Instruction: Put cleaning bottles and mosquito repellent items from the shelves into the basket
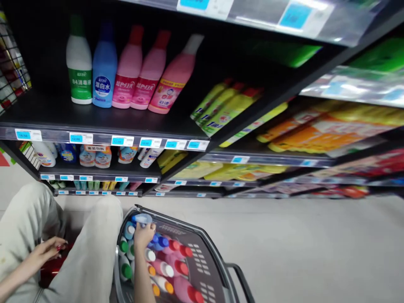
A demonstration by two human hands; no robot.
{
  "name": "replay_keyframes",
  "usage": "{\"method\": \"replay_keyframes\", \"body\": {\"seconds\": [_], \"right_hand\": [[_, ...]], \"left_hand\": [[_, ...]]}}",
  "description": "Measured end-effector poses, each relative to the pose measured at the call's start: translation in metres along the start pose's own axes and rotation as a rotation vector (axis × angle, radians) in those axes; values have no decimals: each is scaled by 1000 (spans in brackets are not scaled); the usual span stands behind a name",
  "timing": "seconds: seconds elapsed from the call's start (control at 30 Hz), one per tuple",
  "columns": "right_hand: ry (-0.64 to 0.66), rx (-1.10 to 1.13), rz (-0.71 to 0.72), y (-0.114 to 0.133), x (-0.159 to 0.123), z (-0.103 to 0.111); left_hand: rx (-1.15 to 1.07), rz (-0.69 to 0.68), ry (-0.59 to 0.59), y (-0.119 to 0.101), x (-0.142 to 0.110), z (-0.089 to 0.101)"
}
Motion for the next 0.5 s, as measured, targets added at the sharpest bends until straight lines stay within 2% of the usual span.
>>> {"method": "replay_keyframes", "body": {"seconds": [0.1, 0.2, 0.27, 0.4, 0.5], "right_hand": [[6, -26, 59, 23, -19, -16], [-3, -60, 83, 31, -21, -21], [-42, -82, 58, 26, -15, -10], [-151, -112, -17, 6, 1, 30], [-176, -113, -20, -1, 11, 48]], "left_hand": [[24, -17, 9, -5, -2, -2], [41, -23, 26, -4, -2, -4], [47, -32, 40, 0, 1, -6], [68, -28, 63, 14, 11, -9], [88, -30, 82, 21, 19, -12]]}}
Point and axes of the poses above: each hand's wrist, its own x-axis towards the middle knuckle, its own z-axis out of the back of the hand, y = z × x, the point moved 9 cm from there along x, towards the middle knuckle, and after that the axes turned 1 degree about y, right-handed, at the moved point
